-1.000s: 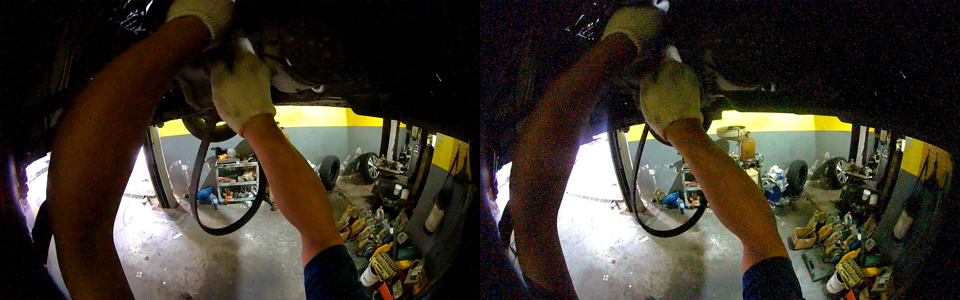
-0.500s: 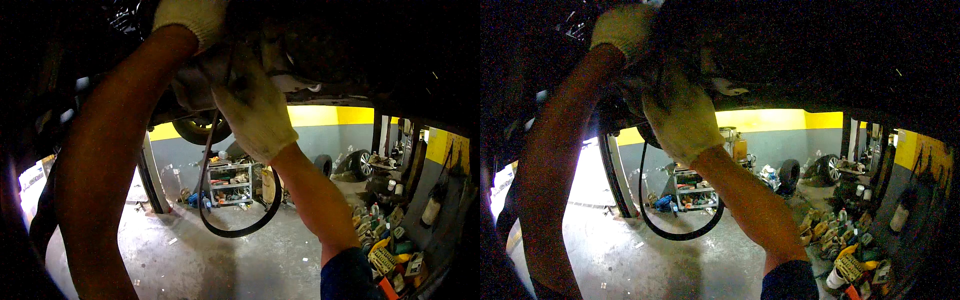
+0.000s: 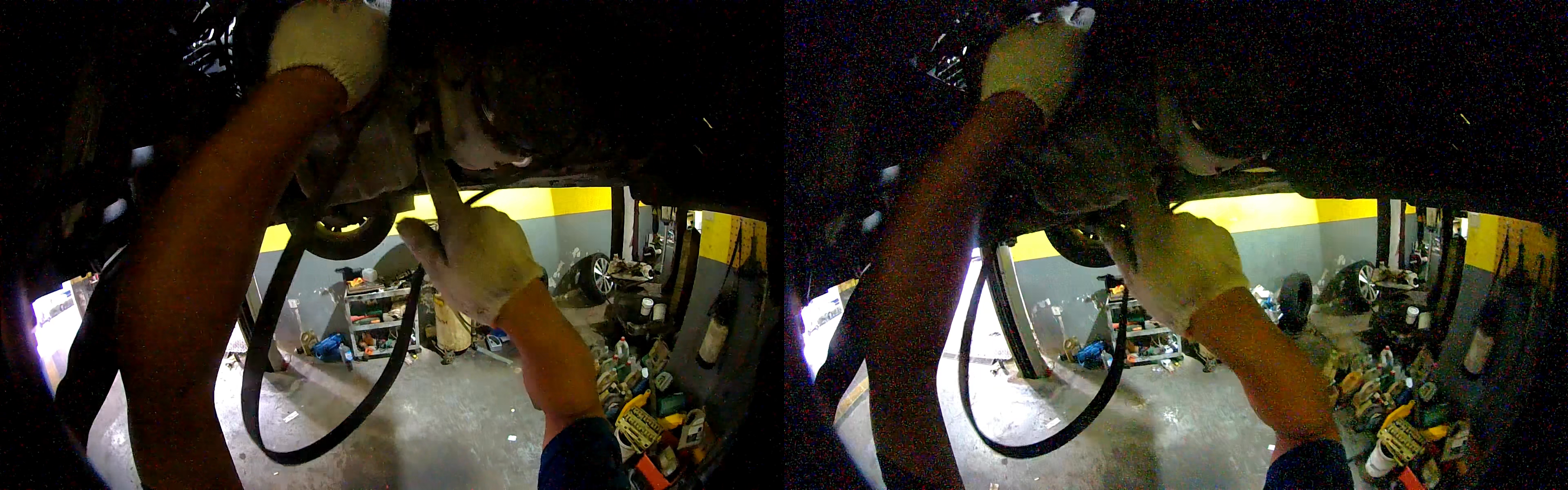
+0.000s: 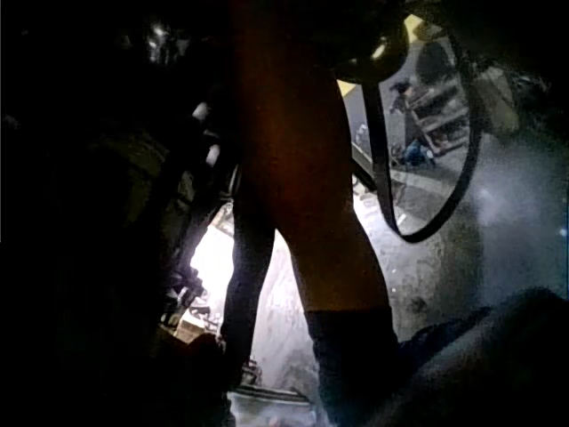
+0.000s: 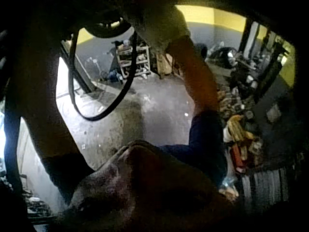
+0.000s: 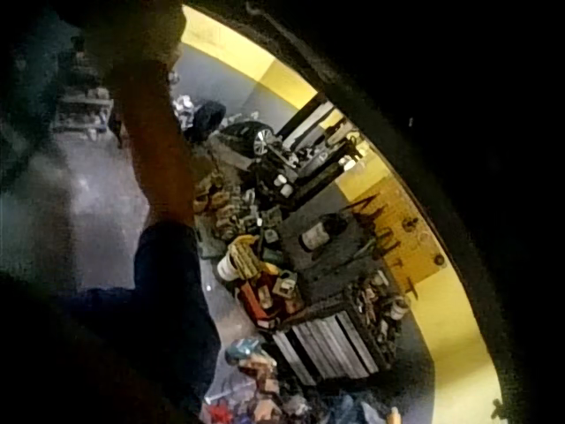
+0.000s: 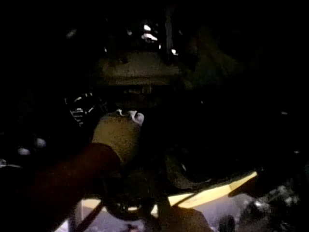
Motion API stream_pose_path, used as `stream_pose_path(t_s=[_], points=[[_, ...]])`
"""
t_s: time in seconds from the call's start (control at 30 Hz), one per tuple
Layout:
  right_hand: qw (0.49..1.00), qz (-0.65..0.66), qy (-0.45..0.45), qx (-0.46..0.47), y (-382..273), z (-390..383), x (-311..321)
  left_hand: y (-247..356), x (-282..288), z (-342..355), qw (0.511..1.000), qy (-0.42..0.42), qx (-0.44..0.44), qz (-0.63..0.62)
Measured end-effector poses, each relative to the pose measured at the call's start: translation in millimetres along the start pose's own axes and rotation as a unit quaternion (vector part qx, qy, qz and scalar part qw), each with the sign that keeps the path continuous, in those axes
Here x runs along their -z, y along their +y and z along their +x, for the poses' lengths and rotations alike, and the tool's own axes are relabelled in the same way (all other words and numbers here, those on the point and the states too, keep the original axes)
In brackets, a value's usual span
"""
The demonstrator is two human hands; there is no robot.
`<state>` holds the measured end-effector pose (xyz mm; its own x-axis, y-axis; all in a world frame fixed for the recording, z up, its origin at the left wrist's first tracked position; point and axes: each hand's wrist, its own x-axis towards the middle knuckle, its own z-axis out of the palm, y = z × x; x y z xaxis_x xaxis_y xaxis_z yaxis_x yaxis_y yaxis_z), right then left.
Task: The person removes a black rubber belt from pulleys on a vehicle engine and installs a different belt by hand, then uses a long wrench to tighten components under the engine.
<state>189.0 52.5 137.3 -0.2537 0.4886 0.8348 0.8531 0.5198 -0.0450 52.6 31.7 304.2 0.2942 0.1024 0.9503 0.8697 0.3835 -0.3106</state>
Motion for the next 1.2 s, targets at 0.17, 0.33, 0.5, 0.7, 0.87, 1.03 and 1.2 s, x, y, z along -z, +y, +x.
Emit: stream_pose_path(t_s=[0.17, 0.33, 0.5, 0.7, 0.87, 1.03, 1.2], points=[[0.991, -0.115, -0.066, 0.003, 12, -26, 10, -17, -56, 26, 0.991, 0.108, -0.066, 0.053], [0.975, -0.204, 0.088, 0.011, 16, -62, 7, -9, -35, 7, 0.988, 0.146, -0.054, -0.020], [0.930, -0.244, 0.262, 0.086, 22, -81, 19, -8, -28, 3, 0.978, 0.200, -0.050, -0.042], [0.914, -0.010, 0.344, 0.215, 10, -51, 30, -10, -18, -1, 0.991, 0.120, -0.030, -0.046], [0.875, -0.170, 0.396, 0.223, -4, 18, 26, -10, -22, 2, 0.985, 0.154, -0.043, -0.070], [0.930, -0.154, 0.328, 0.061, -30, 87, 35, -18, -14, -14, 0.991, 0.082, -0.042, -0.092], [0.930, -0.032, 0.365, 0.028, -33, 144, 32, -40, -54, -29, 0.952, 0.246, -0.100, -0.149]])
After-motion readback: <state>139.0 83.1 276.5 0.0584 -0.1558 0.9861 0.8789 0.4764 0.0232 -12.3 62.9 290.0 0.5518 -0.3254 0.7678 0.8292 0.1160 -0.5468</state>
